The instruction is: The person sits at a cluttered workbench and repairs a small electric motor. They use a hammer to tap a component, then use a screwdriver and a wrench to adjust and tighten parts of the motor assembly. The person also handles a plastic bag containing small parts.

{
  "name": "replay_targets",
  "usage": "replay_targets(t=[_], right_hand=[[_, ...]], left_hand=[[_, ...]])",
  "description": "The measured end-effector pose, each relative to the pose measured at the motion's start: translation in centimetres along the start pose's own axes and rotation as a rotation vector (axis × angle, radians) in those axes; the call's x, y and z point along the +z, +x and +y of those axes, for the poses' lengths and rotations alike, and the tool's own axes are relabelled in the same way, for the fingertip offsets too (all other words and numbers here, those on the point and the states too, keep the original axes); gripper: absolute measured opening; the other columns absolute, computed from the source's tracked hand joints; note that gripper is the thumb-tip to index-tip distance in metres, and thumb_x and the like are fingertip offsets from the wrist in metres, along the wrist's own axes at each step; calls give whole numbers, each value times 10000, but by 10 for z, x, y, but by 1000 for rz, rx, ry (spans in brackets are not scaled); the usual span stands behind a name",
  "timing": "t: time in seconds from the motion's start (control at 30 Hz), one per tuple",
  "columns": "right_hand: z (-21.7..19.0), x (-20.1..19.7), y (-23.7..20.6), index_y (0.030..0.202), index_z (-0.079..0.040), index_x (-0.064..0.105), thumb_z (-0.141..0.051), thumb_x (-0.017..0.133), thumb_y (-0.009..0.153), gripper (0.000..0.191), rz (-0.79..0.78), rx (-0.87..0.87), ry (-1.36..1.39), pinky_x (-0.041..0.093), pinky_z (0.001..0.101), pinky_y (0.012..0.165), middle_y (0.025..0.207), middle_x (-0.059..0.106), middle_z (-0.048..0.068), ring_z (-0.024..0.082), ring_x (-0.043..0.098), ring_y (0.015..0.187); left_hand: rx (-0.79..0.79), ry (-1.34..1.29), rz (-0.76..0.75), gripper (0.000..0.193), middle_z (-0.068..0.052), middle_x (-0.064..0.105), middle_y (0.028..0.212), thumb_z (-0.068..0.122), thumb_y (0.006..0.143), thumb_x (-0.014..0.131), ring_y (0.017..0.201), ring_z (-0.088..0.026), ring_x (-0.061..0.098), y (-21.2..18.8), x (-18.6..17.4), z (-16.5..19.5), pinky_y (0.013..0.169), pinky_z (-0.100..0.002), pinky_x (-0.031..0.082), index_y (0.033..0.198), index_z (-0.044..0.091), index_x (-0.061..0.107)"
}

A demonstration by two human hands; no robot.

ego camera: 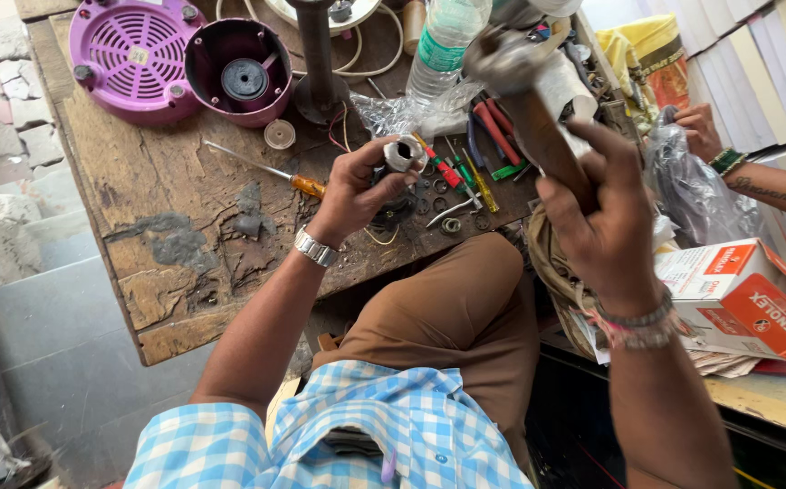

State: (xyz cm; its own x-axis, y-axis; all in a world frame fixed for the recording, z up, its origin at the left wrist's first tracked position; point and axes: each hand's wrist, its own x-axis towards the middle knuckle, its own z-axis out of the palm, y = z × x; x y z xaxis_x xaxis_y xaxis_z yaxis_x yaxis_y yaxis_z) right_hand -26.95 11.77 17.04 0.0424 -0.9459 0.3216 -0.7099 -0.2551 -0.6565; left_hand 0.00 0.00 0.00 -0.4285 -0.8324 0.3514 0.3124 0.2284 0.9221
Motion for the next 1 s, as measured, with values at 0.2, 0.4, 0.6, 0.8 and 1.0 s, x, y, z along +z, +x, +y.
replay_targets(t=[0.2, 0.4, 0.6, 0.8, 1.0], right_hand=[[-68, -11, -6, 1430, -63, 559, -93, 695, 1073, 384, -52, -49, 9, 507, 231, 638, 961, 751, 79, 69, 658, 721], [-85, -7, 2, 1514, -97, 539, -129, 669, 1094, 441, -44, -227, 0, 552, 260, 689, 1055, 747, 115, 85, 687, 782], [-72, 20, 13, 1531, -132, 550, -161, 673, 1027, 519, -238, -102, -136, 528, 349, 636, 806, 665, 137, 165, 593, 639], [-73, 10, 8, 1484, -137, 558, -183, 674, 1037, 465, -179, -132, -43, 537, 332, 639, 882, 722, 78, 134, 650, 689], [-79, 12, 0, 1533, -125, 510, -169, 647, 1087, 469, -9, -155, -78, 535, 322, 685, 856, 698, 63, 125, 631, 691]], left_hand=[[-20, -219, 0, 401, -24, 722, 1182, 13, 1010, 720, 1094, -90, 669, 0, -4, -6, 1010, -274, 551, 1390, 6, 593], [23, -167, -15, 383, -34, 733, 1170, 11, 1008, 721, 1089, -93, 674, 4, 0, 2, 1008, -286, 558, 1373, 2, 607], [8, -148, -3, 451, -16, 735, 1160, 54, 970, 732, 1061, -77, 682, 4, -1, 8, 986, -276, 561, 1391, 18, 575], [81, -67, -50, 331, -30, 733, 1161, 46, 1032, 737, 1076, -82, 661, 1, -3, 5, 1000, -281, 552, 1346, 3, 640], [54, -76, -18, 411, -15, 742, 1134, 84, 992, 753, 1041, -71, 680, 2, -4, 4, 973, -267, 568, 1371, 14, 612]])
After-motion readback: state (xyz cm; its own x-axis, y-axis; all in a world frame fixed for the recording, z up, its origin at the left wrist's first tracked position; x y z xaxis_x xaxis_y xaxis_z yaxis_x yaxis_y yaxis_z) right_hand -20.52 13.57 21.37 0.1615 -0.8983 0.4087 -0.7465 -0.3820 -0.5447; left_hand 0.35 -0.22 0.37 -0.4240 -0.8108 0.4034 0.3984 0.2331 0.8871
